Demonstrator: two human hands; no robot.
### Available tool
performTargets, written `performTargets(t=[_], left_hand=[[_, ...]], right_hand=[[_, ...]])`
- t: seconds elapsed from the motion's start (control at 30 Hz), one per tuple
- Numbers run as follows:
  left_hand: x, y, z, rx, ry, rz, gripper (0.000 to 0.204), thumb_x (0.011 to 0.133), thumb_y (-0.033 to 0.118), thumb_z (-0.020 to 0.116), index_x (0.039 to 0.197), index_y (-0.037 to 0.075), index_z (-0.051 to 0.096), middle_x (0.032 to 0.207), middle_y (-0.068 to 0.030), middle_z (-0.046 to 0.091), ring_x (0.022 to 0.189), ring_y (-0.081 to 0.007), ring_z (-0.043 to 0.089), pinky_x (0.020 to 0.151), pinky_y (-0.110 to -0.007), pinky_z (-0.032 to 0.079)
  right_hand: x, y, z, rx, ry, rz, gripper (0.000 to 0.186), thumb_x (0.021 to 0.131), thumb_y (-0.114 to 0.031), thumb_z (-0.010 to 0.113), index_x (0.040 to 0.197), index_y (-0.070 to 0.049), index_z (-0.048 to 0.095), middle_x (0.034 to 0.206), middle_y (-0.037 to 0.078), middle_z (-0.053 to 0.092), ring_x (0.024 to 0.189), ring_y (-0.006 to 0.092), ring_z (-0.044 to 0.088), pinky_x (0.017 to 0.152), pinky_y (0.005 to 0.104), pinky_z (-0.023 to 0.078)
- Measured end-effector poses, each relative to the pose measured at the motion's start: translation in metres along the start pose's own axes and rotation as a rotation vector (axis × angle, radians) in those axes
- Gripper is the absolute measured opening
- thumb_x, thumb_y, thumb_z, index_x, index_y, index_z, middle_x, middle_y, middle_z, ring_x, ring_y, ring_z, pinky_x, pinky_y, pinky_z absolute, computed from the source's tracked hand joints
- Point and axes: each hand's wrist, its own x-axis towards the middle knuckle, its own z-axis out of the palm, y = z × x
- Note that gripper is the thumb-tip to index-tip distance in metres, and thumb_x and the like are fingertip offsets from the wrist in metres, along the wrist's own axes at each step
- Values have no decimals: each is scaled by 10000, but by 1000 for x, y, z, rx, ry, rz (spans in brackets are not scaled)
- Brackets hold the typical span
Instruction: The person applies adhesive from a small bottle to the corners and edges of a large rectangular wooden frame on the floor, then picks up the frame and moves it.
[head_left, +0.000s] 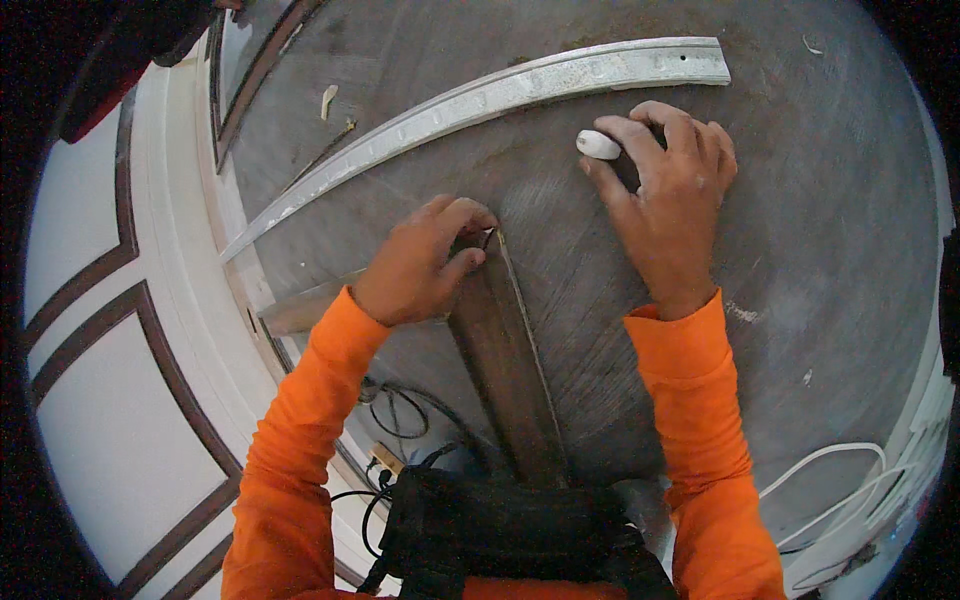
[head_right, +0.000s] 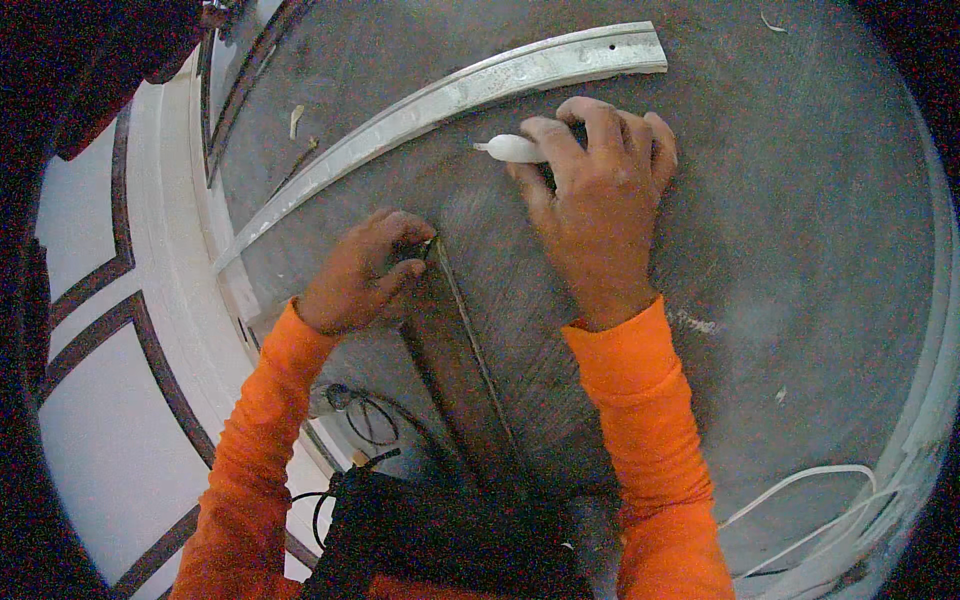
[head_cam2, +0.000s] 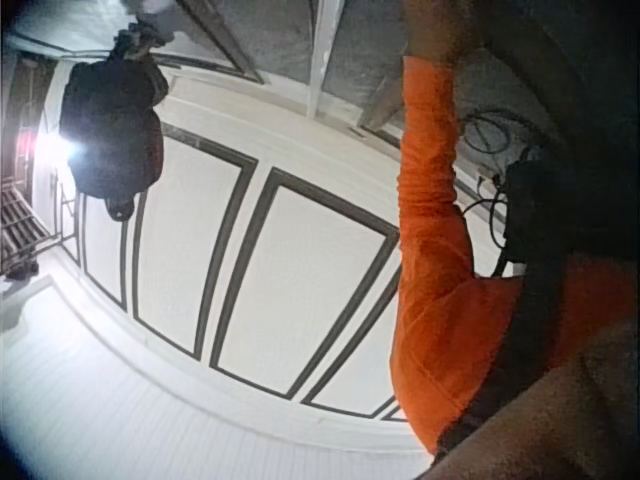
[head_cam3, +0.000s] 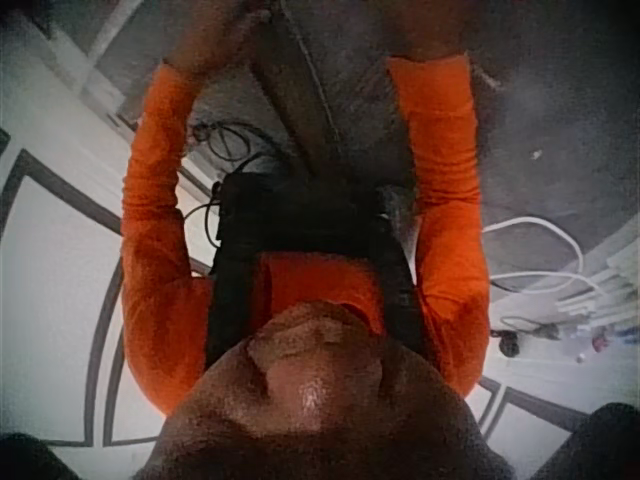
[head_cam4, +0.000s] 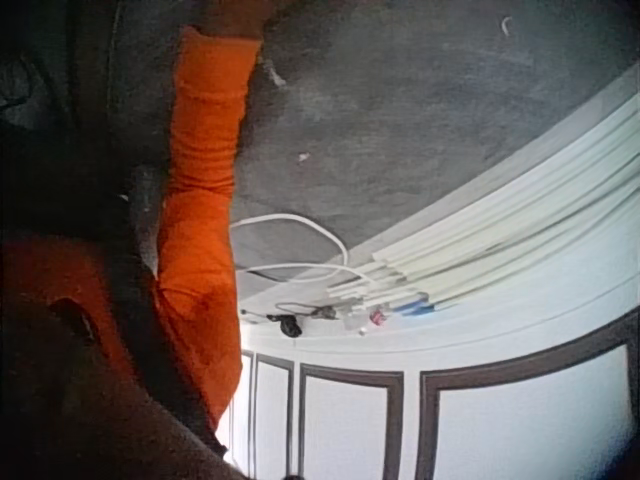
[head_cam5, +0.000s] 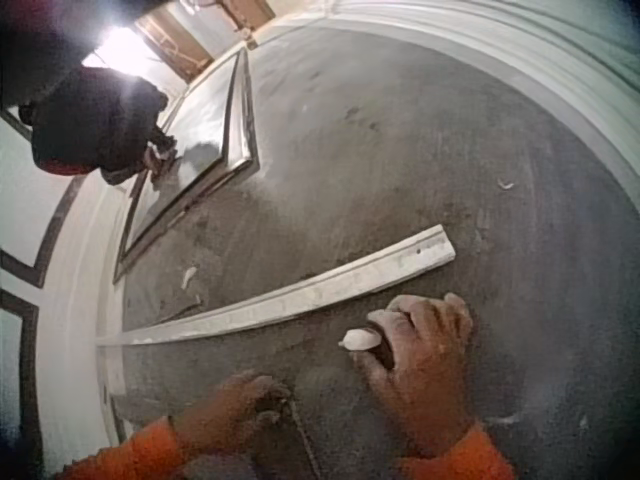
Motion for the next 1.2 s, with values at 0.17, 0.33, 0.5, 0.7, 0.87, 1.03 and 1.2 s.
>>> performTargets(t=[0.17, 0.33, 0.5, 0.7, 0.87, 1.03, 1.2], left_hand=[[-2, -2, 3, 76, 9, 31, 413, 798, 78, 718, 1185, 64, 575, 1076, -151, 597, 1030, -358, 601, 909, -420, 500], [-14, -5, 11, 224, 114, 14, 339, 820, 121, 703, 1137, 77, 591, 1089, -160, 599, 1019, -384, 603, 883, -442, 514], [-16, -11, 10, 150, 124, 33, 307, 825, 131, 691, 1111, 75, 593, 1075, -157, 608, 1005, -384, 610, 869, -443, 518], [-4, -16, 4, -26, 34, 45, 354, 817, 115, 681, 1152, 66, 577, 1044, -151, 610, 1004, -339, 607, 877, -431, 497], [15, -23, -25, -181, -309, 11, 317, 891, 188, 673, 1174, 53, 626, 1109, -113, 633, 1063, -263, 607, 951, -375, 469], [25, -29, -35, -379, -500, -42, 314, 970, 261, 619, 1181, 29, 636, 1147, -97, 650, 1108, -218, 592, 993, -363, 444], [28, -39, -29, -532, -560, -166, 313, 977, 243, 621, 1184, 9, 632, 1160, -73, 667, 1115, -179, 590, 1008, -343, 440]], right_hand=[[0, -2, -9, -8, -18, 56, 566, 630, -389, 862, 1023, -101, 574, 1051, 64, 587, 1036, 303, 538, 990, 498, 354], [2, 2, -45, 128, -454, -6, 517, 666, -395, 872, 939, -87, 559, 764, 76, 551, 684, 286, 542, 672, 423, 429], [-25, -46, -20, 662, -747, 45, 440, 763, -349, 837, 911, -42, 559, 676, 115, 580, 576, 308, 569, 553, 393, 457], [-44, -73, 0, 760, -682, 396, 387, 822, -296, 782, 986, 6, 604, 803, 169, 673, 722, 354, 674, 641, 423, 527], [-47, -72, 5, 770, -784, 390, 391, 823, -231, 793, 1082, 6, 622, 818, 125, 679, 677, 152, 644, 606, 303, 501], [-58, -76, 16, 795, -621, 341, 382, 819, -227, 792, 1069, 1, 613, 861, 150, 682, 710, 223, 667, 619, 335, 512], [-59, -82, 13, 736, -776, 429, 487, 846, -301, 745, 1152, -9, 505, 878, 248, 675, 799, 459, 664, 684, 534, 528]])
